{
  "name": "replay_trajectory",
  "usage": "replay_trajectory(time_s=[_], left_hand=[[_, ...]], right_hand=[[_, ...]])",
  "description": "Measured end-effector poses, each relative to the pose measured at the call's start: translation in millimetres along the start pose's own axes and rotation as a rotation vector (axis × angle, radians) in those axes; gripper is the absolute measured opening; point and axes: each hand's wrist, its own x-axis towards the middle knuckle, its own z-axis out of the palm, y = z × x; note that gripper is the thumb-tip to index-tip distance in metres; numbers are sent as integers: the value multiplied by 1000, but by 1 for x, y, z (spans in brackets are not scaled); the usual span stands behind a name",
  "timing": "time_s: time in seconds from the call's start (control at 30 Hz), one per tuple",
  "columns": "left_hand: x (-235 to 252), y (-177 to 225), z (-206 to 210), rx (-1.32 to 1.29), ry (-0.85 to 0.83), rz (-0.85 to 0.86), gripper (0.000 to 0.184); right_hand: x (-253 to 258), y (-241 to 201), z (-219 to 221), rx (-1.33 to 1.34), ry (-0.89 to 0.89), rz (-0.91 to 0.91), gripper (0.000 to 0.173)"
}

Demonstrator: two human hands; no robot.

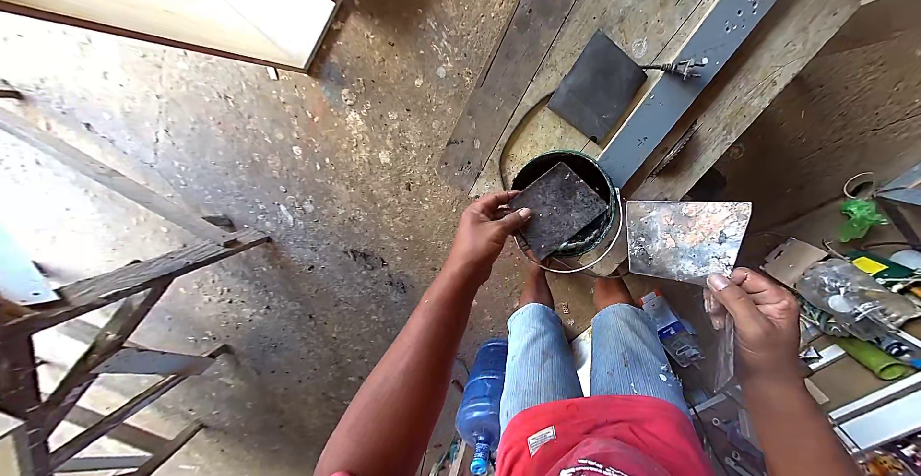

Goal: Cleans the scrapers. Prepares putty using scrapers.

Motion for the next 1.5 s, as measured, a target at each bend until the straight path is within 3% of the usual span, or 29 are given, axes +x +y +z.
replay_trajectory(time_s=[0.53, 0.77, 0.9, 1.07, 1.23, 1.3, 1.37, 1.5], left_hand=[[-19, -14, -14, -164, 9, -87, 33], [-25, -11, -17, -180, 30, -84, 32], [-33, -11, -19, -136, 51, -72, 29], [-33, -15, -22, -167, 88, -91, 22], [-40, -27, -24, -199, 91, -95, 17], [-41, -30, -17, -149, 72, -63, 18], [-47, -29, -9, -33, 95, 25, 19], [-70, -16, 12, 526, 139, 439, 23]], right_hand=[[-9, 0, 13, -22, -31, -12, 23], [1, 3, 37, -87, -130, -1, 23], [23, 21, 59, -300, -231, 79, 24], [27, 40, 67, -562, -90, 167, 25], [29, 42, 93, -568, -229, 445, 61], [34, 44, 100, -528, -259, 552, 60], [38, 44, 106, -528, -274, 620, 48], [46, 26, 101, -557, -236, 681, 41]])
